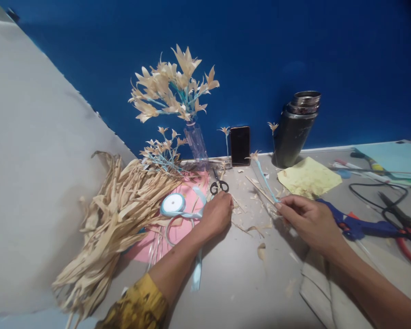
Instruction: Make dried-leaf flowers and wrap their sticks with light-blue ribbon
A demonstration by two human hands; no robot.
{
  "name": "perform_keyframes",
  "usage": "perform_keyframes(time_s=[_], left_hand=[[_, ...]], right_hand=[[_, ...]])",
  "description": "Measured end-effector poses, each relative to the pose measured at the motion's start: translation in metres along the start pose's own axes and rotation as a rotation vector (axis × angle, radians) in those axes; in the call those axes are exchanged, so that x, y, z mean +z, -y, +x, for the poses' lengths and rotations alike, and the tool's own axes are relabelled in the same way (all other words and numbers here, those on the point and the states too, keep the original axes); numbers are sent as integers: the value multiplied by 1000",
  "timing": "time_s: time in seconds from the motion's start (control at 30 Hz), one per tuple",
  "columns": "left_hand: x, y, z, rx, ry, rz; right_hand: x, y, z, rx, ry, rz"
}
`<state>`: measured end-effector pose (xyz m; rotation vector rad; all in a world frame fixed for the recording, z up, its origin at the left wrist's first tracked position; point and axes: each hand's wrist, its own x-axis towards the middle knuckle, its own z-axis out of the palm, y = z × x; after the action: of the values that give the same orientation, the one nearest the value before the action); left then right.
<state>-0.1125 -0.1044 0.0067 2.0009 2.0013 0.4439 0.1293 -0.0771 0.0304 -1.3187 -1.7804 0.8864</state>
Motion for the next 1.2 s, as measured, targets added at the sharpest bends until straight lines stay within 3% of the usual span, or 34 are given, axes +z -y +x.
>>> perform_keyframes(time_s=[0.13,0.3,0.47,0.7,0.87,0.93,1.07,1.2], left_hand=[[1,1,0,-51,-86,-390],[-4,-1,1,-247,-8,-1062],[-10,-4,-1,-329,48,-1269],[-11,-3,0,-313,63,-1218],[-31,2,3,-139,-203,-630],[-42,1,9,-87,-263,-497],[-48,-14,44,-43,-182,-508],[-27,-38,97,-39,-119,-352]], right_hand=[[0,1,1,0,7,-1],[1,4,0,2,6,18],[0,5,0,7,7,25],[0,3,1,21,-3,67],[-1,5,0,40,-43,125],[-2,7,-1,56,-71,155],[-6,8,0,64,-162,211],[-8,6,4,63,-208,246]])
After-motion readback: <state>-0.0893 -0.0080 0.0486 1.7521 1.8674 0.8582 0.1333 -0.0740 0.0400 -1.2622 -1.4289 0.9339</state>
